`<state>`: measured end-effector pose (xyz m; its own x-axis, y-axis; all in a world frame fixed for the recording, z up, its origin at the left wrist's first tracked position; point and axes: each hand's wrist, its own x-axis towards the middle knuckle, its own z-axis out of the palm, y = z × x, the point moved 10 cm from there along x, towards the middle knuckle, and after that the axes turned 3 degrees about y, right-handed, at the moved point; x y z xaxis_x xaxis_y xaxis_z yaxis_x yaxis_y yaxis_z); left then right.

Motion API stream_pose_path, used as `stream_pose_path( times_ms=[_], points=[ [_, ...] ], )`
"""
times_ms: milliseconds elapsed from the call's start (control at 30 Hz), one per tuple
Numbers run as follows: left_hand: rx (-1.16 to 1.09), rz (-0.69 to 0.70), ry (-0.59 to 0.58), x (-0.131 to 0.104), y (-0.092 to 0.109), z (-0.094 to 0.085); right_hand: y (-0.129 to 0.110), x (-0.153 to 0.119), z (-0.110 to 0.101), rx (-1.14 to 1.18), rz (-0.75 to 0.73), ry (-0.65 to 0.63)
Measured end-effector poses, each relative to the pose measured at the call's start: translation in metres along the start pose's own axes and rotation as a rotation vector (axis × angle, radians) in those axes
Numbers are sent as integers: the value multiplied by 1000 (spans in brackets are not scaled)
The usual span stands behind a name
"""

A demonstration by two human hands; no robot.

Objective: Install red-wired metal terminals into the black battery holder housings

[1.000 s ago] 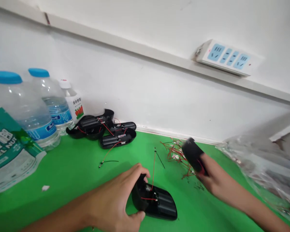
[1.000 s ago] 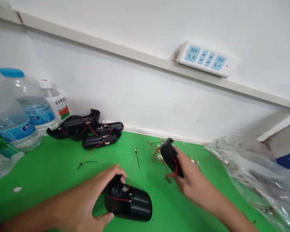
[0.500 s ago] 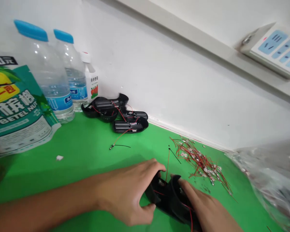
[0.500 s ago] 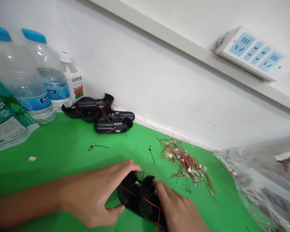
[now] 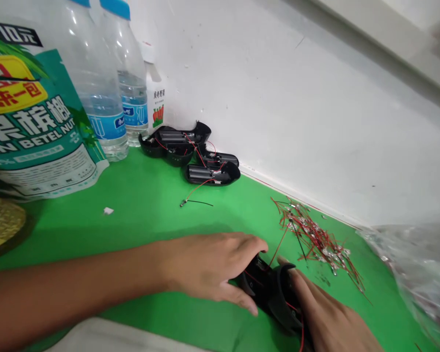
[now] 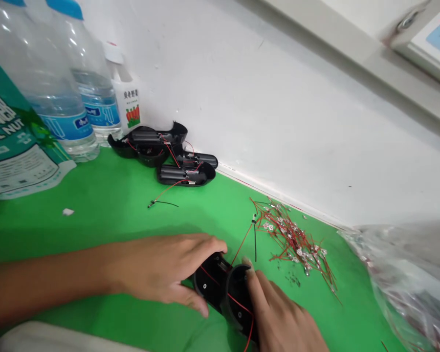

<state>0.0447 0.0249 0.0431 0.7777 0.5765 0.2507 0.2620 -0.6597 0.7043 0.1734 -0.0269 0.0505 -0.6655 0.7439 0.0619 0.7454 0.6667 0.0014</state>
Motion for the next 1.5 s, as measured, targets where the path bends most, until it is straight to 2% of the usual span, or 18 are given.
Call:
stream_pose_path(
  times_ms=[200, 467, 833, 967, 1100, 1200, 1400, 1500],
  points=[
    [1, 61, 13, 0, 2, -2, -8, 4, -9, -103, -27, 42],
    [2, 55, 10, 0, 2, -2, -2, 1, -16, -77, 19, 5],
    [-11, 72, 38, -1, 3, 0, -22, 6, -22, -224, -83, 66],
    [-35, 21, 9, 0, -3, 0, -9, -2, -18, -72, 11, 76],
    [-63, -13, 1, 1, -6, -1, 30, -23, -18, 185, 282, 178],
    [-81, -33, -6, 1, -8, -2, 45, -35, -18, 178, 393, 214],
    [-92, -82, -13, -1, -7, -2, 22, -17, -21, 162, 292, 157],
    [-107, -97, -15, -2, -9, -1, 7, -2, -23, 65, 228, 119]
  ],
)
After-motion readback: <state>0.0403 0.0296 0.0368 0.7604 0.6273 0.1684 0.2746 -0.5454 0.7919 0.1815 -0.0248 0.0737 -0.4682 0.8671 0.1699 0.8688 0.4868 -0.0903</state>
